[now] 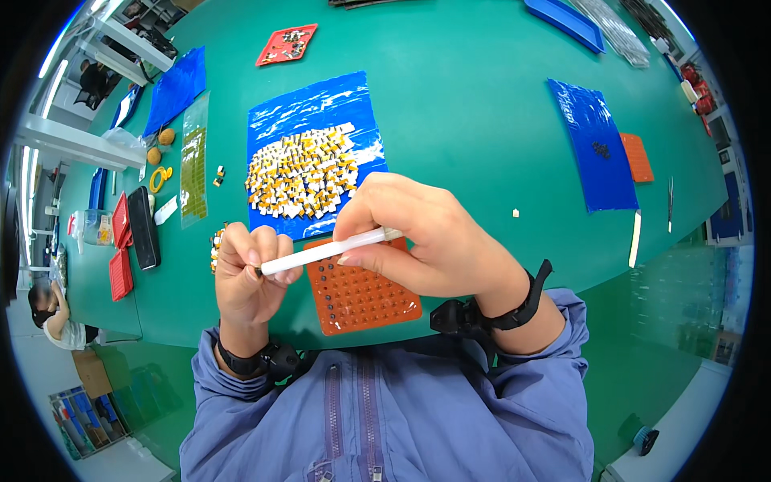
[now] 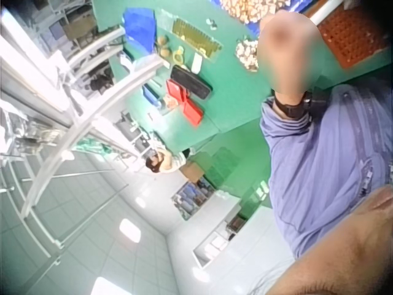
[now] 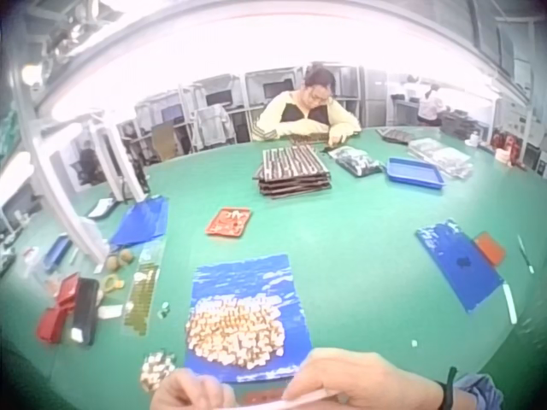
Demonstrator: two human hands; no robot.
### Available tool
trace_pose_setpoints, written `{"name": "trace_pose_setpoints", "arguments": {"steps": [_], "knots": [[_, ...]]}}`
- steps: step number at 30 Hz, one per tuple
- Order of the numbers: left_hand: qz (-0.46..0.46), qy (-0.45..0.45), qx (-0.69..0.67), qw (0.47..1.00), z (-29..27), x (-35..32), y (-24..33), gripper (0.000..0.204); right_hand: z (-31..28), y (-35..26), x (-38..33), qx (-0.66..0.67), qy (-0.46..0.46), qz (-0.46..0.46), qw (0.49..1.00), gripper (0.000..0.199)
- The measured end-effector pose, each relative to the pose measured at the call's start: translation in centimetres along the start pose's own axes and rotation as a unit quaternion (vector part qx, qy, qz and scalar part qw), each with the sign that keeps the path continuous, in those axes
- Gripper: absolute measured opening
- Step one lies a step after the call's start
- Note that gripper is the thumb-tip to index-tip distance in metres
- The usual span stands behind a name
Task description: The person uses a white plastic tool to pick up small yellow and white electronic components from a blue sheet and places them into the holes of an orange grid tray. The person repeats this pick-and-place action continuously throughout the clip.
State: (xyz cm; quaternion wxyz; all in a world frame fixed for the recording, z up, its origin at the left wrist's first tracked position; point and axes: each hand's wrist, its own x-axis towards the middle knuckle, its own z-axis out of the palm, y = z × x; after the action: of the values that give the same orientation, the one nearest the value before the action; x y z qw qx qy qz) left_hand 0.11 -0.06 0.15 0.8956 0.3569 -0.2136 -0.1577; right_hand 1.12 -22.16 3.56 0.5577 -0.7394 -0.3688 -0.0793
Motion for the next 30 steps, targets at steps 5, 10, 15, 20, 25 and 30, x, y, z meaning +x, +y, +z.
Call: {"name": "trace_pose_setpoints", "arguments": {"steps": [5, 10, 15, 20, 25, 30], "knots": [[0.004, -0.003, 0.009, 1.0, 0.08, -0.04, -0.03, 0.01, 0.11, 0.33, -0.2, -0.006, 0.017, 0.016, 1.0, 0.011], [0.009, -0.016, 0.027, 0.999, -0.06, -0.08, -0.08, 0.01, 0.25, 0.18, -0.18, -0.01, 0.025, 0.029, 0.999, 0.008], [0.01, -0.013, 0.026, 1.0, -0.03, -0.09, -0.03, 0.009, 0.24, 0.16, -0.16, -0.01, 0.013, 0.014, 1.0, 0.008], [0.007, -0.014, 0.021, 1.0, 0.04, -0.07, -0.03, 0.009, 0.3, 0.1, -0.1, 0.0, 0.016, 0.002, 1.0, 0.009], [0.001, -0.018, 0.022, 1.0, -0.08, 0.0, -0.12, 0.009, 0.1, -0.1, -0.17, -0.007, 0.015, 0.019, 1.0, 0.008], [-0.001, -0.008, 0.015, 1.0, -0.04, -0.08, -0.08, 0.009, 0.1, -0.07, -0.11, -0.027, 0.01, 0.003, 1.0, 0.009]]}}
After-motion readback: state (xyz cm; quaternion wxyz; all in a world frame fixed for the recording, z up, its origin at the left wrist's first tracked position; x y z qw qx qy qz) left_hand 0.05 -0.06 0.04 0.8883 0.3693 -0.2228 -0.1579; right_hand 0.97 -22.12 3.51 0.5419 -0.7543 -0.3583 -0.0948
